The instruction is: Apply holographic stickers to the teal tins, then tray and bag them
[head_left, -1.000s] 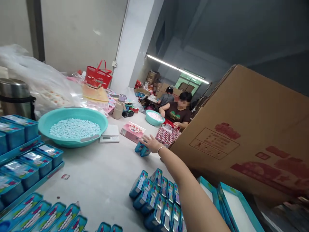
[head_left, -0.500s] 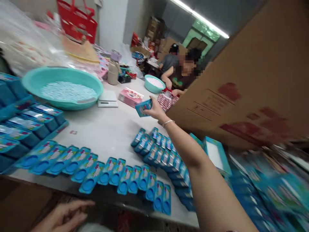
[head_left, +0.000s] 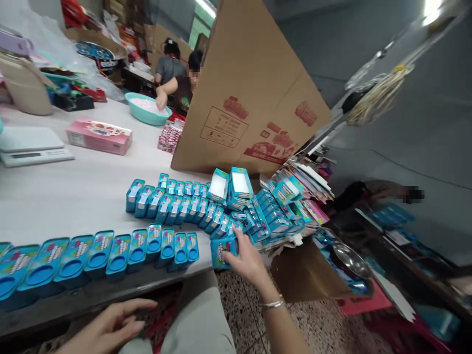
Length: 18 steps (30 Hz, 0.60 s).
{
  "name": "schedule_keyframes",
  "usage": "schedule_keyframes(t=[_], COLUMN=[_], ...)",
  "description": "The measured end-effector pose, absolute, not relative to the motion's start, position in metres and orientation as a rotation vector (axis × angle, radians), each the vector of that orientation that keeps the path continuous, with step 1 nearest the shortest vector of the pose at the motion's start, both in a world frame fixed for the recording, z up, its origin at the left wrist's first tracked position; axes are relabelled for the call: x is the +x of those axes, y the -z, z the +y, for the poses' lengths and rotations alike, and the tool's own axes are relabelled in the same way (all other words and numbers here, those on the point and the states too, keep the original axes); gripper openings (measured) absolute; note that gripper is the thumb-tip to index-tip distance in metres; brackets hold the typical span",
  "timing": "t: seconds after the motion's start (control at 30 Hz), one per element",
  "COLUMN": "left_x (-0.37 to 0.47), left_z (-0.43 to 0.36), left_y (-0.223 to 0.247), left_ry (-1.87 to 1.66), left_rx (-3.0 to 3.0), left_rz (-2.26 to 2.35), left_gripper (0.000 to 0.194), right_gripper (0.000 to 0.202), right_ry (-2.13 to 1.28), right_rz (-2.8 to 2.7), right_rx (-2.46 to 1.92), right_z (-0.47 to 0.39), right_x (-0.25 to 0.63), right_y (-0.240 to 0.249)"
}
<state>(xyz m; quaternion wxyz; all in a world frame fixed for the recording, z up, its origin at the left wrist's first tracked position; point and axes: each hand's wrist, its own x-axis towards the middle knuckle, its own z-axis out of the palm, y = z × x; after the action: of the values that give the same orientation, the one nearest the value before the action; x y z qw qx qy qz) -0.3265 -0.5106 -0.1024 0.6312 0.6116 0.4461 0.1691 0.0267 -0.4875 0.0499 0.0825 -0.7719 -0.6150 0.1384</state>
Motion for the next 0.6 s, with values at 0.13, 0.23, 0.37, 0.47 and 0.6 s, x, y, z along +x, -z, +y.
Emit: schedule_keyframes(t=[0.13, 0.23, 0.37, 0.47, 0.6], left_x=[-0.252, -0.21, -0.175, -0.167, -0.182], left_z=[-0.494, -0.479, -0.457, -0.447, -0.452], left_y=[0.095, 0.101, 0.108, 0.11, 0.112], left_ry=[-0.238, -0.208, -0.144, -0.156, -0.125], left_rx=[1.411, 1.399, 1.253, 1.203, 1.15], left_rz=[0.731, 0.59, 0.463, 0.481, 0.445], left_gripper=[0.071, 0.079, 0.103, 0.105, 0.101], right_gripper=[0.075, 0.072, 0.063, 0.059, 0.051], right_ry=[-0.348, -0.246, -0.267, -0.354, -0.397], right_rz=[-1.816, -1.818, -1.844, -1.937, -2.07], right_rx=[-2.351, -2.333, -2.286, -2.222, -1.887], right_z=[-0.477, -0.458, -0.447, -0.452, -0.437], right_x=[0.0, -0.021, -0.027, -0.015, -0.005], right_y=[-0.012, -0.002, 0.006, -0.001, -0.041])
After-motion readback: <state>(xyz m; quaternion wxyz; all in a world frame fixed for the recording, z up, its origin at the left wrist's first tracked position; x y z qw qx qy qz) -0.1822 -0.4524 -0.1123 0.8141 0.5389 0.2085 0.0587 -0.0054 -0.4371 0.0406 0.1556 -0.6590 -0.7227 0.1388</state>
